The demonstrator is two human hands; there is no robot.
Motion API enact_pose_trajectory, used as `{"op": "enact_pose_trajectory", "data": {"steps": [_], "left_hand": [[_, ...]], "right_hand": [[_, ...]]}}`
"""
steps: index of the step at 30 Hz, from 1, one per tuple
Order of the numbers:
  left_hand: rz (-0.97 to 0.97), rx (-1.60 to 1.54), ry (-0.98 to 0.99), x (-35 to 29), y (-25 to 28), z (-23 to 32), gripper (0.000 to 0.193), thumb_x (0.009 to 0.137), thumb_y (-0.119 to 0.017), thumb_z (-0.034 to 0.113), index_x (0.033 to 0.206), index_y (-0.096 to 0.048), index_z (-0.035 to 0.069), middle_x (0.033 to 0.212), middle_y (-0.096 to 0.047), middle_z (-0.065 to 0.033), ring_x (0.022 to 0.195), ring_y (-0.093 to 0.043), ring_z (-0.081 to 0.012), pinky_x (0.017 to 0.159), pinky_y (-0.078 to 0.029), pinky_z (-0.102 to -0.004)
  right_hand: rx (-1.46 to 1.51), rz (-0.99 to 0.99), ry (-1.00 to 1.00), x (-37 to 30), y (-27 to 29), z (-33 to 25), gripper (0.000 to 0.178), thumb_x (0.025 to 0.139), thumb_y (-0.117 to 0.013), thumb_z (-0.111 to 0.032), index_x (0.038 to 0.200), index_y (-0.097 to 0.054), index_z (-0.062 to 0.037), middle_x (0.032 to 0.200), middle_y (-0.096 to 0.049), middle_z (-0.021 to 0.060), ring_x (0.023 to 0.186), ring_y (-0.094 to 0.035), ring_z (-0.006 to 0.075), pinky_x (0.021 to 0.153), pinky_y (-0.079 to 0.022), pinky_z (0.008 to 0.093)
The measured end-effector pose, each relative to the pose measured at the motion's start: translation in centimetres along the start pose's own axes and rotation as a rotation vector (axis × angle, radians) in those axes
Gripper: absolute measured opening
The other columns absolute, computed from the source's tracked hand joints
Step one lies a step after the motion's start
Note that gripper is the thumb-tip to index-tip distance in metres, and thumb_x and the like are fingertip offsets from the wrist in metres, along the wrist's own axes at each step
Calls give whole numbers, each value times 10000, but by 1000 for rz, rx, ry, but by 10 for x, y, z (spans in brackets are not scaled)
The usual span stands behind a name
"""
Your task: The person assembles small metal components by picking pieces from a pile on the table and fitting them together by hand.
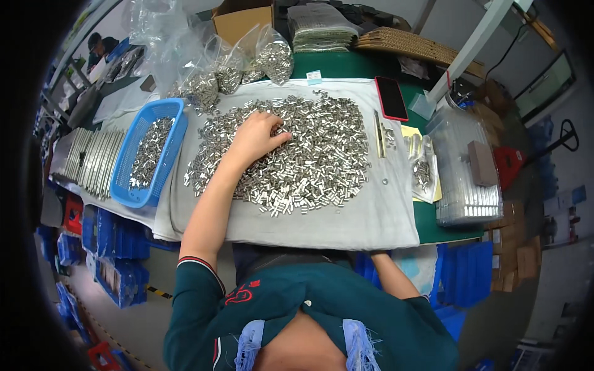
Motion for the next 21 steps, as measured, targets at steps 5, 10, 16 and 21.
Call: {"op": "enact_pose_trajectory", "data": {"steps": [5, 10, 16, 21], "left_hand": [[18, 48, -116, -13, -5, 12, 323, 692, -638, 321, 892, -608, 69, 873, -557, -89, 866, -507, -263, 731, -442, -364], [60, -25, -132, -22, -2, 13, 271, 705, -632, 287, 887, -608, 88, 872, -541, -75, 877, -500, -251, 738, -439, -353], [82, -93, -83, -23, -6, 9, 226, 704, -629, 216, 886, -606, 84, 856, -535, -92, 856, -503, -260, 735, -445, -358], [142, -117, -92, -23, -9, 8, 210, 686, -638, 176, 852, -594, 55, 839, -528, -108, 842, -507, -274, 715, -454, -368]], "right_hand": [[-10, -47, -26, 12, -8, -21, 495, 818, -495, -353, 1198, -453, -39, 1245, -445, 128, 1155, -401, 238, 970, -288, 287], [-15, -99, -38, 17, -10, -31, 495, 817, -494, -353, 1197, -454, -39, 1246, -443, 128, 1150, -405, 240, 967, -291, 287], [-2, -151, -78, 10, -11, -23, 494, 817, -494, -354, 1195, -455, -39, 1248, -441, 128, 1144, -410, 242, 964, -296, 287], [3, -194, -96, 3, -11, -17, 494, 816, -493, -354, 1194, -456, -39, 1249, -439, 128, 1139, -414, 244, 961, -299, 287]]}}
Point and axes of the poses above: each hand's wrist, its own x-axis towards the middle knuckle, its own y-axis out of the back of the hand, z = x × y, the point moved 7 cm from there along x, towards the middle knuckle
